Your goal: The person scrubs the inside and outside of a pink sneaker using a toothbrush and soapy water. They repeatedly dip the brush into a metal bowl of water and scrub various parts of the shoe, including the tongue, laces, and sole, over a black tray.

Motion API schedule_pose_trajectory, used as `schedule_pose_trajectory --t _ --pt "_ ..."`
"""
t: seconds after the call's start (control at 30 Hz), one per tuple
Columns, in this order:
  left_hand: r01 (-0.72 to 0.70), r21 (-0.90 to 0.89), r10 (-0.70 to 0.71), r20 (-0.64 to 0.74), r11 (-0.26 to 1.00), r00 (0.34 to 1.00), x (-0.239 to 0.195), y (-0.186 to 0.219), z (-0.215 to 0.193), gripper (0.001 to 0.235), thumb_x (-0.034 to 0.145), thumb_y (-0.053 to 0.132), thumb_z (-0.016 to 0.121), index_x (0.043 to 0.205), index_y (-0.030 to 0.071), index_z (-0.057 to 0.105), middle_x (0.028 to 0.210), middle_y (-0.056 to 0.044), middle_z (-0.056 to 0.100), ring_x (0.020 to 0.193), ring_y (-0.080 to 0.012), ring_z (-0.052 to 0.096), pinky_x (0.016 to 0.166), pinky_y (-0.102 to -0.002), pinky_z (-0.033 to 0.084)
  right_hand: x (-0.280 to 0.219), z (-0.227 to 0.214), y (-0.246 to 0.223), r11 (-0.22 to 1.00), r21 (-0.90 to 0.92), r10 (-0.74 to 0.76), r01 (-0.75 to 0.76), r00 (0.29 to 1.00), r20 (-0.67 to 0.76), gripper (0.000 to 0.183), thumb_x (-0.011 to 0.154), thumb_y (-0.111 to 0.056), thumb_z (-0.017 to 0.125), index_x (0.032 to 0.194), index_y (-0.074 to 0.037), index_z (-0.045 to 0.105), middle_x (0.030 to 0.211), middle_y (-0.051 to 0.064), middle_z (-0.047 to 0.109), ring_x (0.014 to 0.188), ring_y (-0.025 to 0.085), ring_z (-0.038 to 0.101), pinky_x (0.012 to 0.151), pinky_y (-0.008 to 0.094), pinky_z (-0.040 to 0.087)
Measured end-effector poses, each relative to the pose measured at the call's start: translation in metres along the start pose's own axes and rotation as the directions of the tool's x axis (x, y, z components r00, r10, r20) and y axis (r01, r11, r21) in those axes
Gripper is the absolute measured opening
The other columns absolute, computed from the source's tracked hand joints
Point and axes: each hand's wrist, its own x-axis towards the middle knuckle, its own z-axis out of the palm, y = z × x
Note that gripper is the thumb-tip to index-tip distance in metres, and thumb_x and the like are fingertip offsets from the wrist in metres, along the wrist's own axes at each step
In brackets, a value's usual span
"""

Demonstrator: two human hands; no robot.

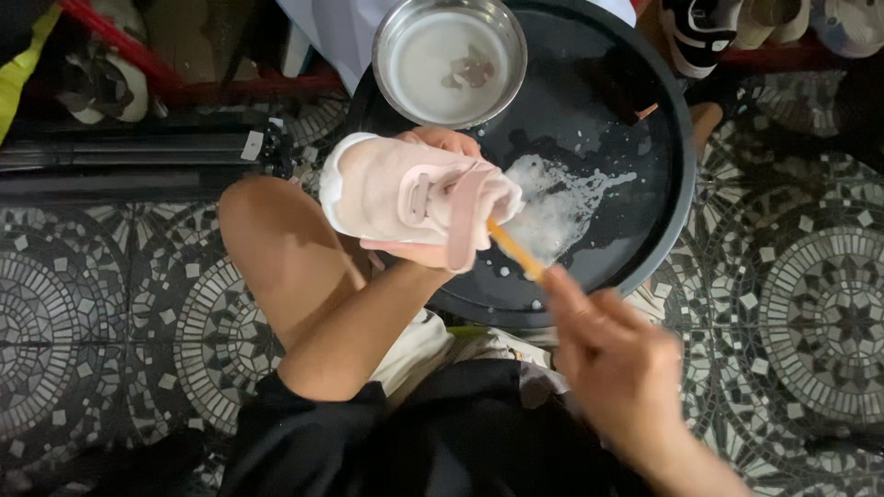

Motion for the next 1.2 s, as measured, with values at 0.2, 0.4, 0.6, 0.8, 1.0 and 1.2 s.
schedule_pose_trajectory --t 0.2,0.4,0.6,0.8,1.0,1.2 --pt "0.060 -0.202 -0.066 -0.023 0.977 0.998 0.005 -0.016 0.004 0.123 0.033 0.026 0.109 0.143 0.002 0.061 0.129 -0.005 0.070 0.118 -0.0206 0.069 0.105 -0.033 0.058 0.012 -0.010 -0.006 0.999 -0.038 0.023 -0.021 0.999 0.031 0.034 0.105 -0.007 0.078 0.137 -0.017 0.083 0.075 -0.004 0.045 0.063 0.018 0.028 0.051 0.031 0.036" --pt "0.099 -0.392 -0.121 -0.034 0.915 0.992 0.002 -0.020 0.017 0.130 0.023 0.017 0.121 0.138 0.001 0.064 0.124 -0.004 0.072 0.113 -0.0198 0.072 0.100 -0.032 0.060 0.024 -0.034 -0.012 0.941 0.233 0.205 -0.246 0.960 0.189 0.039 0.102 -0.008 0.071 0.137 0.006 0.078 0.076 0.009 0.074 0.056 0.013 0.056 0.051 0.032 0.044" --pt "0.400 -0.790 -0.571 0.078 0.464 0.817 0.001 -0.017 0.020 0.075 0.046 -0.010 0.106 0.116 0.001 0.083 0.119 -0.017 0.077 0.110 -0.0387 0.071 0.050 -0.054 0.068 0.023 -0.024 -0.006 0.849 0.373 0.283 -0.374 0.919 0.276 0.039 0.106 -0.013 0.069 0.142 -0.006 0.082 0.062 -0.007 0.052 0.056 0.005 0.040 0.049 0.029 0.034" --pt "-0.080 0.971 -0.217 0.130 0.225 0.967 0.006 -0.035 0.026 0.095 0.062 0.110 0.027 0.094 0.020 0.022 0.085 0.001 0.022 0.072 -0.0175 0.013 0.063 -0.037 0.013 0.016 -0.023 0.001 0.803 0.408 0.366 -0.433 0.901 0.234 0.038 0.105 -0.014 0.074 0.140 -0.004 0.083 0.081 -0.009 0.070 0.067 0.003 0.045 0.055 0.026 0.039" --pt "-0.336 0.931 0.292 0.285 0.145 0.913 0.004 0.031 -0.043 0.100 0.098 0.094 0.015 0.124 0.013 0.068 0.109 -0.003 0.068 0.107 -0.0175 0.061 0.101 -0.036 0.048 0.007 -0.010 0.009 0.811 0.434 0.357 -0.392 0.920 0.162 0.036 0.102 -0.009 0.076 0.137 -0.003 0.084 0.102 -0.003 0.084 0.070 0.001 0.050 0.057 0.023 0.043" --pt "-0.396 0.915 0.068 0.391 0.081 0.918 0.008 -0.048 -0.001 0.092 0.113 0.081 0.018 0.153 0.005 0.052 0.150 -0.012 0.056 0.142 -0.0256 0.052 0.128 -0.044 0.038 0.018 0.001 -0.001 0.844 0.392 0.369 -0.367 0.927 0.073 0.040 0.106 -0.009 0.068 0.143 0.003 0.075 0.131 0.011 0.084 0.114 0.008 0.071 0.091 0.024 0.058"
